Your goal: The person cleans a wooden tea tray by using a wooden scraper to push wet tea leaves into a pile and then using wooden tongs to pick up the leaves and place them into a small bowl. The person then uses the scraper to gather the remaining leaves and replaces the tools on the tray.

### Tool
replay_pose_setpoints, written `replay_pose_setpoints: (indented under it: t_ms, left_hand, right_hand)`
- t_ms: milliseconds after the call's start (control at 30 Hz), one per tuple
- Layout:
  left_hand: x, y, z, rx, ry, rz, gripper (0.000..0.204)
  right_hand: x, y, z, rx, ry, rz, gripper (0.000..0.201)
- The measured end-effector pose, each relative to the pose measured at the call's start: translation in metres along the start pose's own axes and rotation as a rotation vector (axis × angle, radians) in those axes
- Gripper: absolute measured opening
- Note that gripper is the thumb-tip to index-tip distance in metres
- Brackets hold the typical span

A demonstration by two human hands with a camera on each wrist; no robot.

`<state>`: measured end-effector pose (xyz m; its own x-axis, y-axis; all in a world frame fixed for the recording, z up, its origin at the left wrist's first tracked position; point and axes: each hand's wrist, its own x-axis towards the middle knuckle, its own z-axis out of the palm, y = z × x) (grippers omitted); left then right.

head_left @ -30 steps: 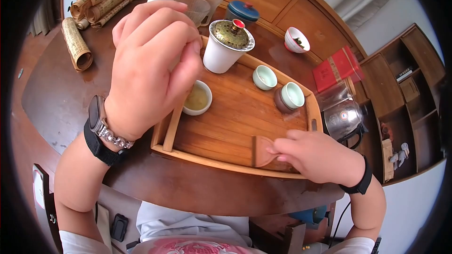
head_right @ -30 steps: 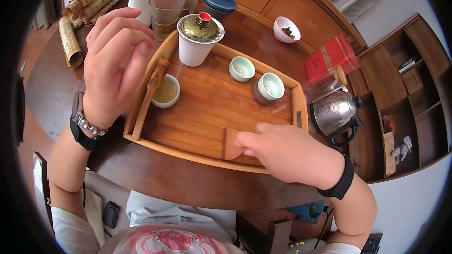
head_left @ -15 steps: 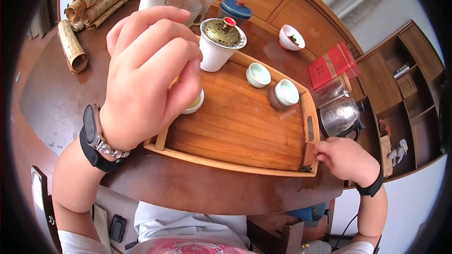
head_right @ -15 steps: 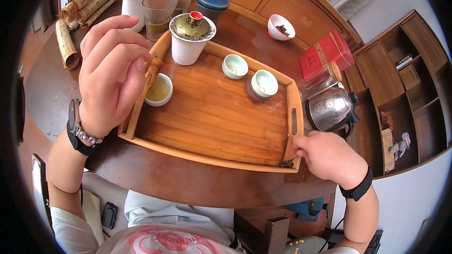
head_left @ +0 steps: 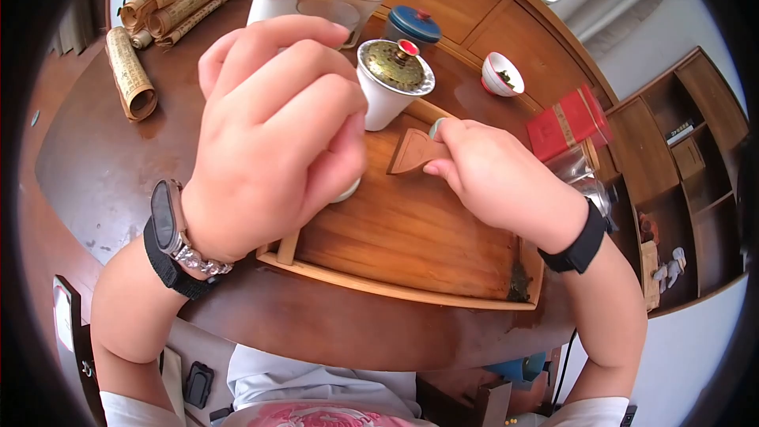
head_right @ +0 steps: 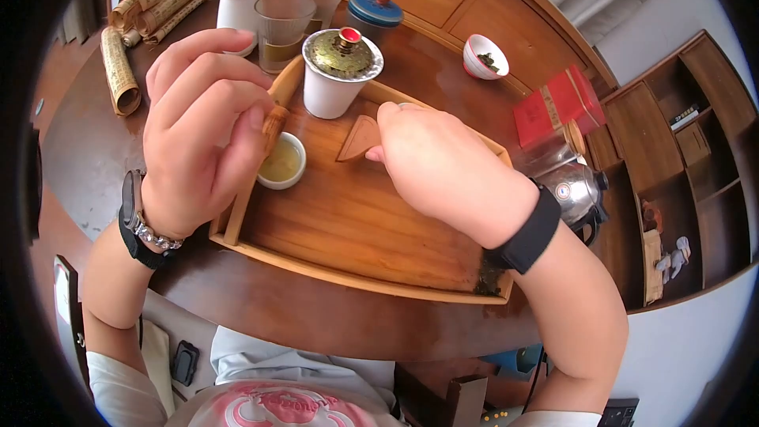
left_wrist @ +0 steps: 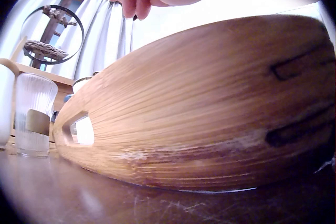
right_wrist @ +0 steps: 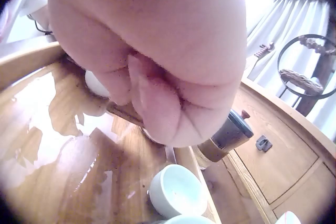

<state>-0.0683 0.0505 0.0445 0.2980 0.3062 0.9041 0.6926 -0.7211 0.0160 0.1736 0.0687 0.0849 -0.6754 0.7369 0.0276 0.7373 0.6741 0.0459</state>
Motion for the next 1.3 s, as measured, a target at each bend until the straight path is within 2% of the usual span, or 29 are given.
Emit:
replay_pose_setpoints:
  t_ms: [67, 133, 167, 233, 433, 567, 633, 733, 767, 800, 900, 1033, 1167, 1300]
  left_hand:
    - [-0.001, -0.003, 0.002, -0.002, 0.015, -0.017, 0.014]
    - [-0.001, -0.005, 0.004, -0.011, 0.042, -0.028, 0.014]
    - [-0.002, -0.006, 0.005, -0.006, 0.041, -0.034, 0.014]
    - [-0.002, -0.006, 0.006, -0.023, 0.042, -0.04, 0.014]
    - [-0.003, -0.005, 0.007, -0.038, 0.037, -0.048, 0.013]
    - [0.0, -0.004, 0.006, -0.012, 0.017, -0.017, 0.011]
    - [0.004, -0.002, 0.002, 0.033, -0.023, 0.038, 0.01]
    - [0.004, -0.003, 0.003, 0.061, -0.031, 0.045, 0.009]
    - [0.004, -0.004, 0.003, 0.068, -0.037, 0.048, 0.008]
    - [0.005, -0.007, 0.007, -0.012, 0.066, 0.034, 0.011]
    - [0.006, -0.006, 0.007, -0.112, 0.152, 0.006, 0.013]
    - [0.006, -0.002, 0.01, -0.087, 0.217, 0.026, 0.011]
    - [0.0, -0.009, 0.01, -0.003, 0.13, 0.077, 0.01]
    - [0.001, -0.009, 0.014, -0.037, 0.203, 0.109, 0.009]
  right_hand:
    - [0.012, -0.002, 0.004, -0.031, 0.025, -0.043, 0.023]
    - [0.021, -0.004, 0.006, -0.201, 0.012, -0.011, 0.023]
    - [0.025, -0.004, 0.009, -0.199, 0.009, -0.018, 0.023]
    - [0.03, -0.002, 0.016, -0.34, 0.08, -0.071, 0.016]
    - [0.041, 0.002, 0.025, -0.553, 0.004, -0.093, 0.007]
    - [0.041, 0.008, 0.024, -0.544, -0.033, -0.159, 0.02]
    - [0.04, 0.004, 0.015, -0.491, -0.041, -0.213, 0.035]
    - [0.034, -0.004, 0.009, -0.518, -0.108, -0.206, 0.045]
    - [0.031, -0.004, 0.008, -0.513, -0.11, -0.205, 0.045]
    - [0.026, -0.004, 0.007, -0.523, -0.105, -0.226, 0.044]
    - [0.011, -0.007, 0.003, -0.541, -0.123, -0.239, 0.044]
    - [-0.013, -0.01, 0.003, -0.537, -0.149, -0.241, 0.043]
    - [-0.037, -0.017, 0.0, -0.554, -0.195, -0.197, 0.042]
    - [-0.064, -0.024, -0.004, -0.529, -0.175, -0.228, 0.04]
